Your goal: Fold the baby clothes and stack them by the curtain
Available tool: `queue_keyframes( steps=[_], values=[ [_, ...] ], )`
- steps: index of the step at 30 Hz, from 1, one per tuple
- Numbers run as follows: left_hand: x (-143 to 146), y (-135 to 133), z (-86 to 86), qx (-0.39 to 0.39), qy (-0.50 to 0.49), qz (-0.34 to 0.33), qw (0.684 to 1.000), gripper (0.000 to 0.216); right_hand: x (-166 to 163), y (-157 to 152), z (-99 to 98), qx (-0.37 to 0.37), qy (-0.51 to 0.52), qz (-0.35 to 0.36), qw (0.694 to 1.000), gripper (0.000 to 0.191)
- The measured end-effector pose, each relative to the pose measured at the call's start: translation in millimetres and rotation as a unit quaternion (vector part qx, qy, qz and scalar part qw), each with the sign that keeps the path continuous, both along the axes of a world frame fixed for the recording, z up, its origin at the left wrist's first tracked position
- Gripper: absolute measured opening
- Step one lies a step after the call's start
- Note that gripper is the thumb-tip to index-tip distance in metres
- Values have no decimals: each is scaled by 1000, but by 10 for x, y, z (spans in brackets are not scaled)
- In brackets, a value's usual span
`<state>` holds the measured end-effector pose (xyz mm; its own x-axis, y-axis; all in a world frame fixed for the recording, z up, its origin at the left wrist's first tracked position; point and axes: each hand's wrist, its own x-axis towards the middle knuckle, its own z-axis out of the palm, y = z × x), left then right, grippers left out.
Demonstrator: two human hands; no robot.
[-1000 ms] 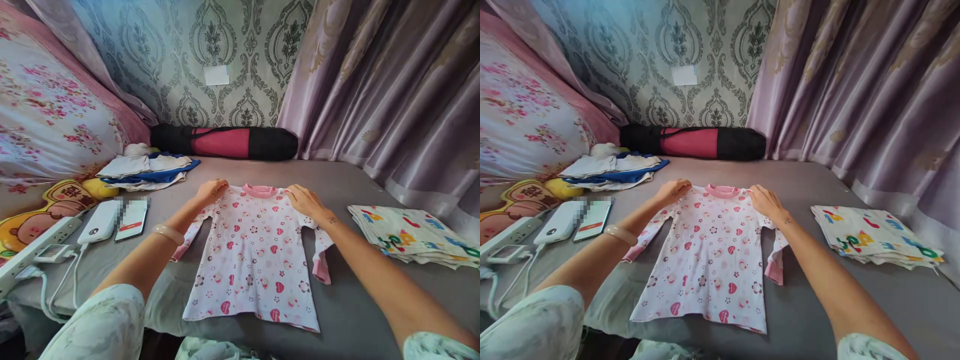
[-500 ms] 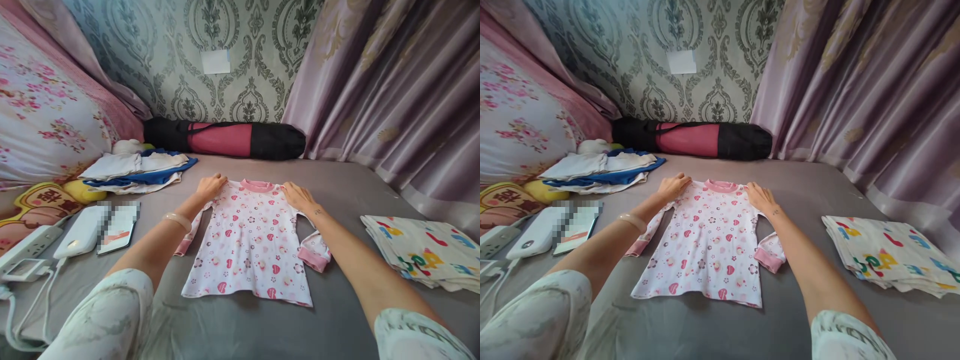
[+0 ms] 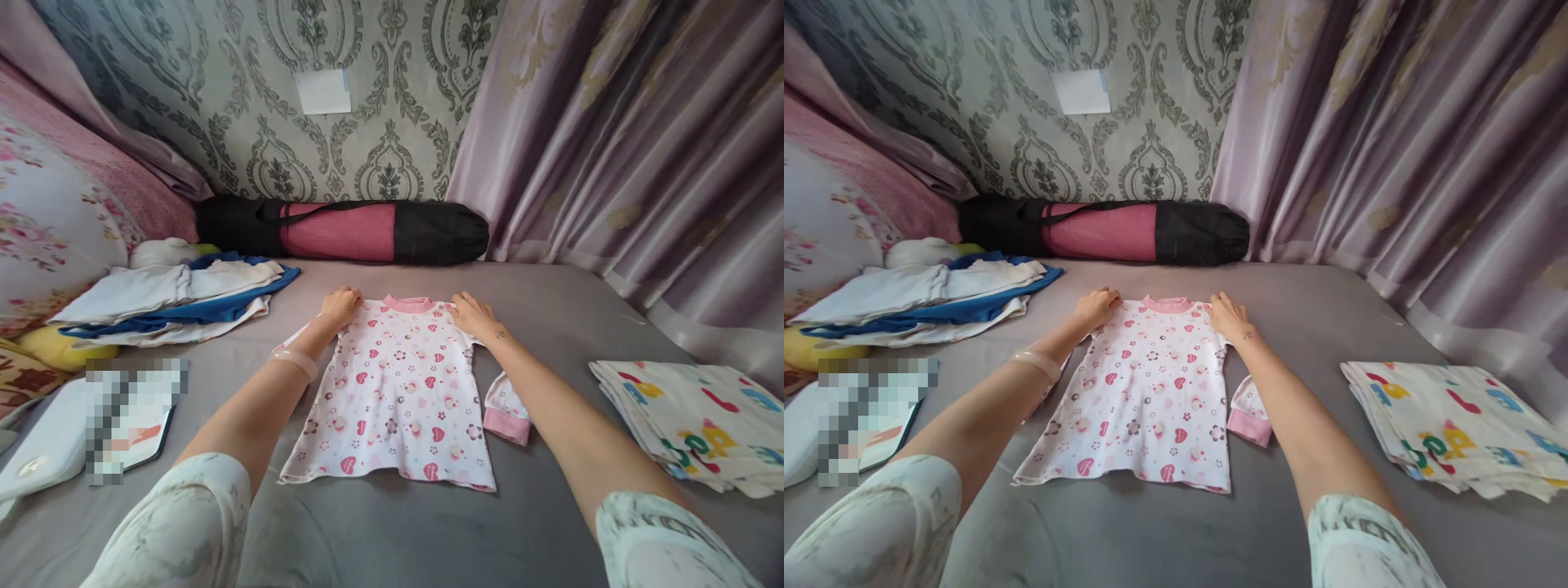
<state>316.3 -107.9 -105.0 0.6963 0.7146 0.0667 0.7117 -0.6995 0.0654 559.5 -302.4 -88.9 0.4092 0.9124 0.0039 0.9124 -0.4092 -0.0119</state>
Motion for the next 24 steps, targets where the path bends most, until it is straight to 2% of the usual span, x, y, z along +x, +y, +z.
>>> queue_keyframes(
  steps=[4, 7, 11, 15, 19, 24],
  values=[
    [164, -66, 35, -21, -18, -29, 999, 30, -146, 149, -27, 74, -9, 24, 997, 30],
    [312, -137, 40, -59, -45, -48, 996, 31, -266, 277, -95, 85, 25, 30, 996, 32],
    [446, -166, -33, -82, -73, -27, 994, 27, -330, 380, -208, 96, 49, 3, 994, 31],
    [491, -185, -106, -63, -102, 16, 993, 30, -335, 410, -292, 126, 38, -9, 991, 31],
    [515, -268, -211, -14, -96, 57, 994, 32, -380, 405, -393, 145, 35, 1, 989, 41],
    [541, -320, -360, 25, -85, 57, 994, 37, -431, 437, -496, 104, 68, -8, 992, 57]
  ],
)
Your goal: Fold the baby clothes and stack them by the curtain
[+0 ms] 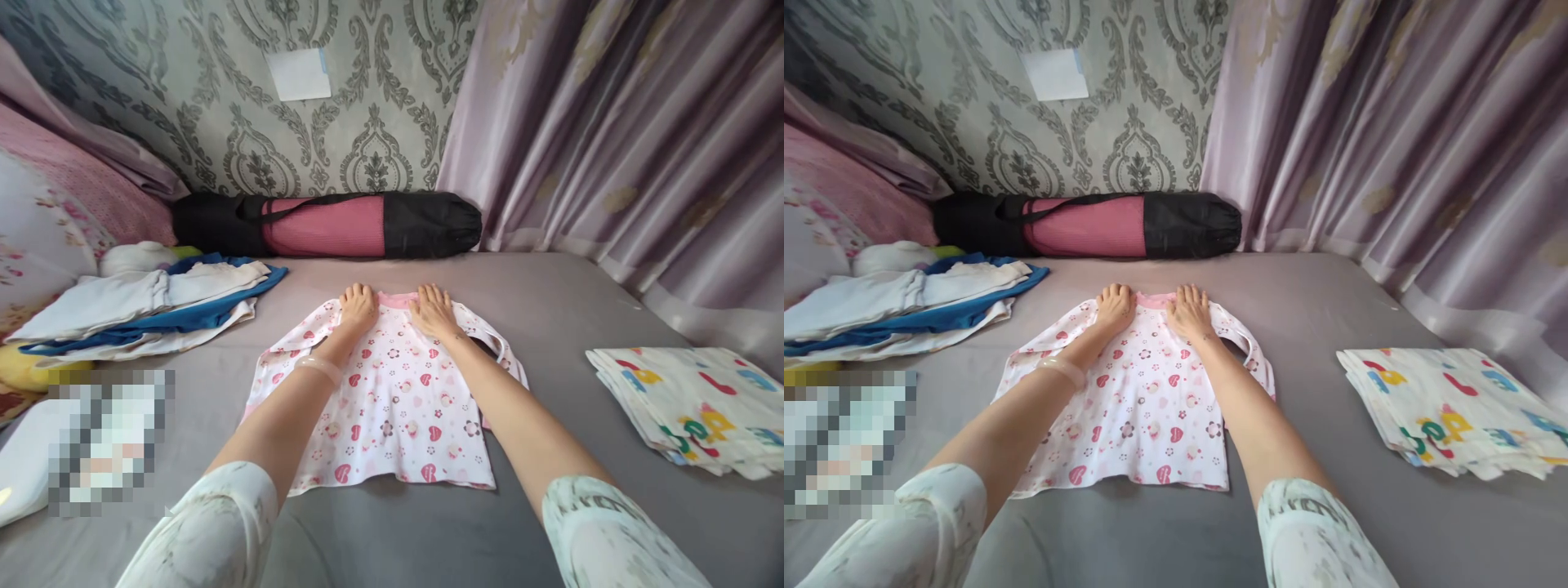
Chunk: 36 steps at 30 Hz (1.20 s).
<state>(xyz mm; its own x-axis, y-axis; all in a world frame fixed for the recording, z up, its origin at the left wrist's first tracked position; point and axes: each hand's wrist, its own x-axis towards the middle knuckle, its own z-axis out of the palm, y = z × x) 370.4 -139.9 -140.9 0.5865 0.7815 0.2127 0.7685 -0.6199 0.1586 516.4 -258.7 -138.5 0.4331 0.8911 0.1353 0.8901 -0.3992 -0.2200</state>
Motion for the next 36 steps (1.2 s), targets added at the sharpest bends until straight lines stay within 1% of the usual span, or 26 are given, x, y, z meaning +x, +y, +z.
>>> queue_keyframes(
  steps=[3, 5, 6, 8, 10, 11, 13, 15, 17, 19, 21, 23, 25, 27, 29, 31, 32, 33, 34, 35, 36],
  values=[
    [-3, -8, 2, 2, 10, 0, 1000, 39, 1, 18, 63, -23, 35, 4, 999, 59],
    [-16, -33, 54, 18, 5, -2, 1000, 39, 19, -41, 188, -20, 49, 10, 999, 58],
    [-25, -56, 92, 30, 1, -8, 1000, 40, 32, -108, 272, -6, 46, 13, 999, 56],
    [-35, -127, 182, 49, -9, -33, 998, 40, 69, -330, 462, 45, 22, 5, 999, 53],
    [-16, -229, 273, 51, -21, -66, 996, 41, 113, -648, 639, 78, 13, -45, 996, 46],
    [12, -291, 312, 46, -27, -86, 995, 40, 135, -825, 709, 78, 20, -86, 993, 42],
    [109, -431, 366, 26, -35, -145, 989, 37, 167, -1171, 795, 35, 36, -138, 989, 41],
    [256, -584, 380, -3, -39, -219, 975, 34, 168, -1453, 804, -28, 55, -161, 985, 44],
    [428, -740, 354, -30, -49, -285, 957, 31, 135, -1638, 755, -78, 71, -173, 979, 50],
    [588, -884, 298, -54, -74, -332, 939, 31, 85, -1723, 683, -101, 80, -190, 973, 54],
    [707, -1003, 226, -72, -97, -361, 925, 32, 48, -1737, 622, -103, 84, -209, 969, 55],
    [773, -1088, 150, -77, -109, -372, 919, 32, 56, -1716, 586, -100, 88, -218, 967, 48],
    [796, -1136, 75, -75, -117, -368, 919, 32, 121, -1689, 578, -109, 107, -208, 966, 35],
    [793, -1157, 10, -70, -123, -361, 922, 34, 242, -1678, 595, -124, 171, -196, 958, 22],
    [783, -1168, -35, -62, -118, -354, 926, 37, 408, -1692, 642, -116, 284, -200, 931, 16],
    [773, -1183, -50, -56, -97, -345, 932, 40, 600, -1732, 720, -72, 389, -213, 894, 12],
    [768, -1196, -47, -55, -83, -339, 935, 42, 700, -1759, 767, -42, 418, -219, 881, 9],
    [764, -1211, -38, -53, -67, -332, 939, 44, 798, -1788, 813, -12, 426, -229, 875, 7],
    [760, -1227, -24, -51, -50, -325, 943, 47, 892, -1817, 855, 14, 418, -242, 876, 7],
    [755, -1244, -7, -49, -34, -317, 946, 49, 979, -1844, 889, 23, 398, -258, 880, 8],
    [751, -1260, 9, -48, -18, -310, 949, 51, 1054, -1868, 913, 15, 380, -272, 884, 9]
  ],
)
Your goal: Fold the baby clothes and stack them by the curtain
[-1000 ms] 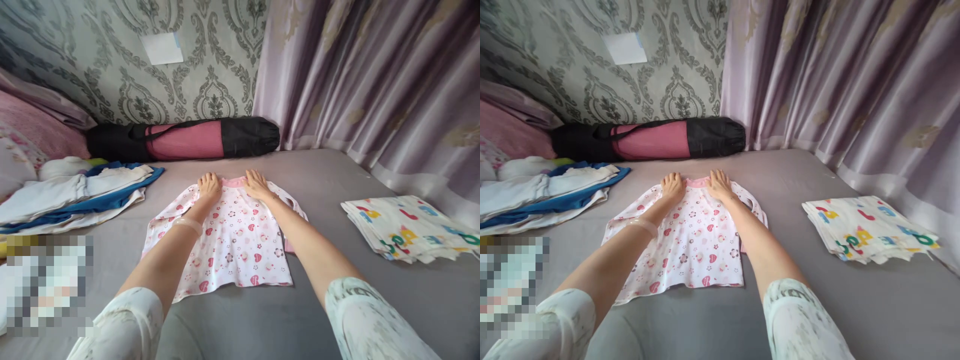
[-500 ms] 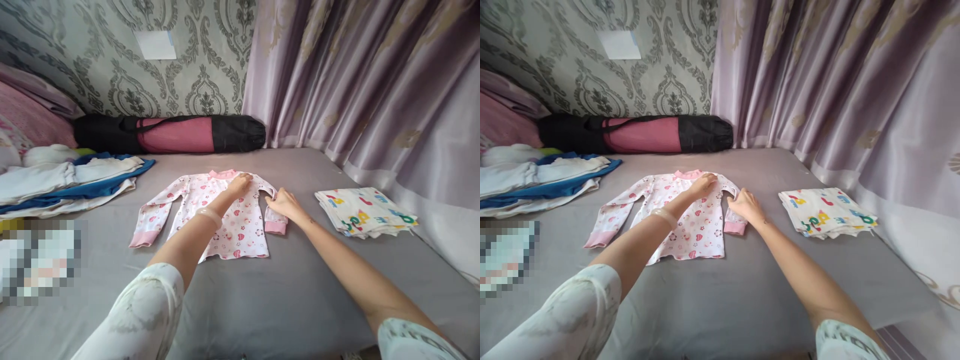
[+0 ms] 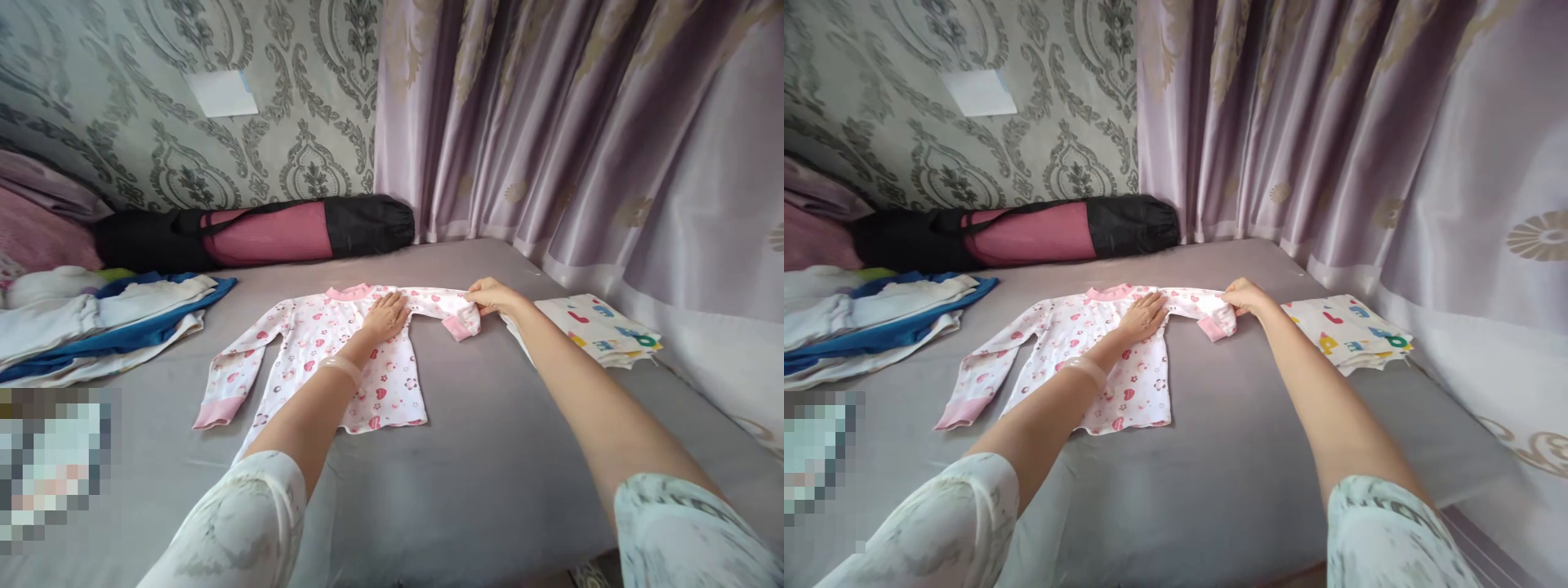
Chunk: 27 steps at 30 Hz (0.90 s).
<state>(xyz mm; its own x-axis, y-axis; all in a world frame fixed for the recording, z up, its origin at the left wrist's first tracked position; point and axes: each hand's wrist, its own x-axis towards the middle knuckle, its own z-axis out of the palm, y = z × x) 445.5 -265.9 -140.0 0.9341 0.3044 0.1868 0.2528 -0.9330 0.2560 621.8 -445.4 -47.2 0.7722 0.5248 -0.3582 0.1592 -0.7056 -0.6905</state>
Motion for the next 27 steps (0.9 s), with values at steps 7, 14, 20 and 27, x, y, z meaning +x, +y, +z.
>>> queue_keyframes(
  steps=[7, 14, 20, 27],
  values=[
    [-7, -39, 21, 23, 38, 14, 999, 56, 229, -32, 13, -173, -52, 51, 982, 18],
    [-9, -54, 37, 32, 50, 22, 998, 56, 319, -2, 93, -231, -370, 75, 897, 26],
    [-1, -61, 53, 22, 57, 23, 998, 59, 378, -7, 79, -277, -248, 76, 925, 42],
    [27, -61, 22, 16, 53, 40, 998, 63, 550, -136, 61, -270, -146, 81, 948, 35]
  ],
)
